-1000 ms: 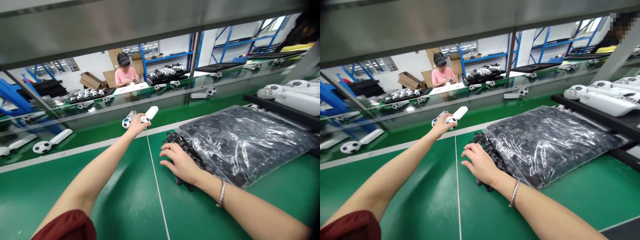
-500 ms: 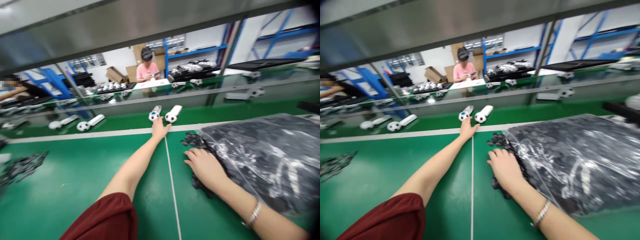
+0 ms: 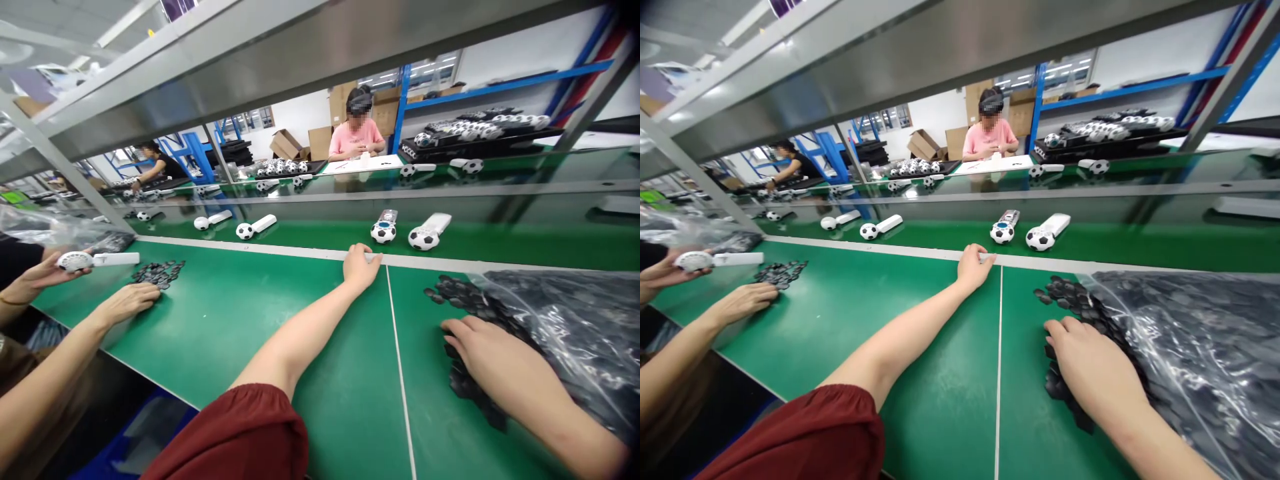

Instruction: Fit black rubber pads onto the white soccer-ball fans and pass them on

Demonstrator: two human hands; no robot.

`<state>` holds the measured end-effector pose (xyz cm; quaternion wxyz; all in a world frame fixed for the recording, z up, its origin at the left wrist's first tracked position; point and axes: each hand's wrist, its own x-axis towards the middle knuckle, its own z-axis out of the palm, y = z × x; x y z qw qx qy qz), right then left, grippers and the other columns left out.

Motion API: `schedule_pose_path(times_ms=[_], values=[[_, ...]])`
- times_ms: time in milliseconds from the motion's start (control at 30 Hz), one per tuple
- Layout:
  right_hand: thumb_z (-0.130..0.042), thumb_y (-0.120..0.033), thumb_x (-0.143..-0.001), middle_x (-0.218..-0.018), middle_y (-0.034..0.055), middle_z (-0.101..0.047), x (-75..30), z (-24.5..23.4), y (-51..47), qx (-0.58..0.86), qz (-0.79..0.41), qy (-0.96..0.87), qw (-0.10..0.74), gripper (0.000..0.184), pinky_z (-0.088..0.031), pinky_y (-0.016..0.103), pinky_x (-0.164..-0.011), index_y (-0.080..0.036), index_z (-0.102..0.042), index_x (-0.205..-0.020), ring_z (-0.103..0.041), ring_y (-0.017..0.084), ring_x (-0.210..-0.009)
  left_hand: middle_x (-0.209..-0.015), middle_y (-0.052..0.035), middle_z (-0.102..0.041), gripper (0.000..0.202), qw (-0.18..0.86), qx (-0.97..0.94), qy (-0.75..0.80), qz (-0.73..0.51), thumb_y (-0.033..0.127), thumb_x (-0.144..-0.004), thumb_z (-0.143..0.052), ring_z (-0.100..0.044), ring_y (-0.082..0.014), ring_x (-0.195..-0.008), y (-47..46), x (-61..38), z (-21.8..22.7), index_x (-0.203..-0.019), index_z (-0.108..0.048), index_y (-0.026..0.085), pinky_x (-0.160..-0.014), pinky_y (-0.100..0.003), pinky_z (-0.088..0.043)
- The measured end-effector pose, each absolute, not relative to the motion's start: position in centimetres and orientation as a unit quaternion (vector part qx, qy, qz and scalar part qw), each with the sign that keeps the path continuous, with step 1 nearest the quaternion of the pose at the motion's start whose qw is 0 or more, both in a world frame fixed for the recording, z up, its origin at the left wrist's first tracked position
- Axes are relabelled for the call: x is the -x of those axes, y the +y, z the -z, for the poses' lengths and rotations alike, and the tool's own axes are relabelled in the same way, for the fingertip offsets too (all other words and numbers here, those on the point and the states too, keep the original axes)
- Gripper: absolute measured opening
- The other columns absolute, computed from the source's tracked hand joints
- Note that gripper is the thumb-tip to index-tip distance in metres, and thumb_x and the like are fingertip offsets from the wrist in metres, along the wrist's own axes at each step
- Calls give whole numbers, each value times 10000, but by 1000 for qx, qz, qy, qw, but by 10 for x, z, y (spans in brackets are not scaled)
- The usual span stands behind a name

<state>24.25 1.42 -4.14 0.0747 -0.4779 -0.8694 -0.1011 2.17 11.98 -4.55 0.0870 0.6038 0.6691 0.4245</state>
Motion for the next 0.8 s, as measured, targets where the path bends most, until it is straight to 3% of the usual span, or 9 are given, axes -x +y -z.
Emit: schedule_pose_path(times_ms=[167,400,633,800], values=[[-475,-168,-832,-837,70,-614,-238,33,12,490,69,-867,63,172,-463,363,-669,-178,-637,-889,-604,236,-777,-499,49,-382,408,146,-616,637,-440,466,-810,-486,-368,-114,-508,119,-22,46,-521,-389,194,-505,-246,-255],[-476,-181,-845,-877,54,-625,-237,31,13,487,68,-868,72,184,-459,324,-676,-186,-626,-951,-604,206,-789,-467,62,-190,514,181,-604,595,-498,455,-814,-476,-227,-94,-493,120,-22,43,-460,-219,185,-503,-255,-201],[-427,-174,-867,-834,42,-626,-231,17,8,493,51,-865,76,209,-422,292,-658,-187,-613,-963,-599,186,-780,-469,70,-241,445,257,-564,557,-552,369,-742,-583,-242,-85,-502,115,-20,34,-467,-286,184,-514,-245,-218],[-409,-159,-870,-819,42,-605,-228,11,6,499,29,-864,67,217,-398,267,-655,-180,-618,-926,-577,168,-770,-534,58,-320,307,362,-545,469,-594,431,-746,-537,-322,-87,-489,54,-58,-20,-605,-380,208,-504,-229,-311]])
